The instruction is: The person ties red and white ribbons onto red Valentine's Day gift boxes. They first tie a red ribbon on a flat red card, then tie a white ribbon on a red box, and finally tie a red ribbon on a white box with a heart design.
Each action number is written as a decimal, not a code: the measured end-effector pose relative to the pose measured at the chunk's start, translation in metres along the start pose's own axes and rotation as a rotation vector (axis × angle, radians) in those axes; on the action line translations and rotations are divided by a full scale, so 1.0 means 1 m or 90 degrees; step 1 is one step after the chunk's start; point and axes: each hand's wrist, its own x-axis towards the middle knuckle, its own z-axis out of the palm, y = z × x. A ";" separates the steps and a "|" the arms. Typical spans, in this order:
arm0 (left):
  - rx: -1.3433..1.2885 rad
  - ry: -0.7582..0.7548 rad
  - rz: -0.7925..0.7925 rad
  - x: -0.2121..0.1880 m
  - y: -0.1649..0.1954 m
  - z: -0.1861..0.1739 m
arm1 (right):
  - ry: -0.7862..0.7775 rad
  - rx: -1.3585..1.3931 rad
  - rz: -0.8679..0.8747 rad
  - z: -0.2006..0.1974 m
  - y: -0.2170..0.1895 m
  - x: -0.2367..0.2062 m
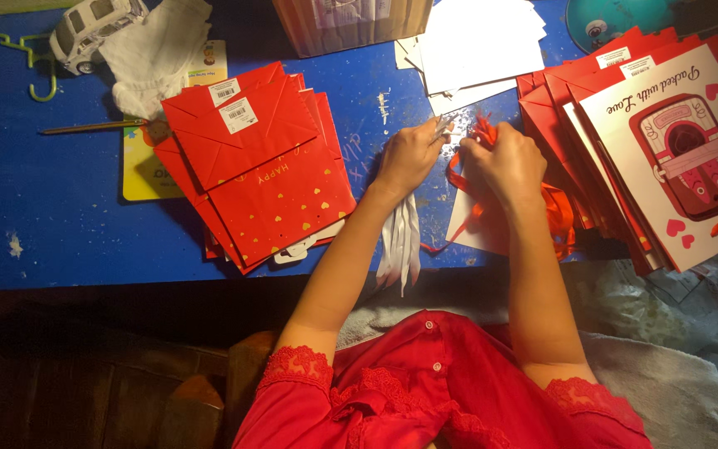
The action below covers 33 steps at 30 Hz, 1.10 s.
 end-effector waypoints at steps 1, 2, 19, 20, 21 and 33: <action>0.005 -0.003 -0.006 0.000 0.001 0.000 | -0.009 -0.002 -0.008 0.000 -0.002 0.001; 0.013 -0.001 -0.002 0.000 0.001 -0.001 | -0.019 -0.005 -0.018 0.002 -0.003 0.003; -0.461 -0.049 -0.089 0.009 -0.038 0.024 | -0.091 0.591 -0.118 0.004 -0.011 -0.008; -0.479 -0.047 -0.094 0.010 -0.041 0.025 | -0.088 0.610 -0.122 0.004 -0.014 -0.009; -0.496 -0.044 -0.099 0.010 -0.042 0.026 | -0.086 0.629 -0.127 0.003 -0.015 -0.008; -0.518 -0.172 -0.056 0.012 -0.041 0.034 | -0.055 0.868 0.007 0.003 -0.008 -0.009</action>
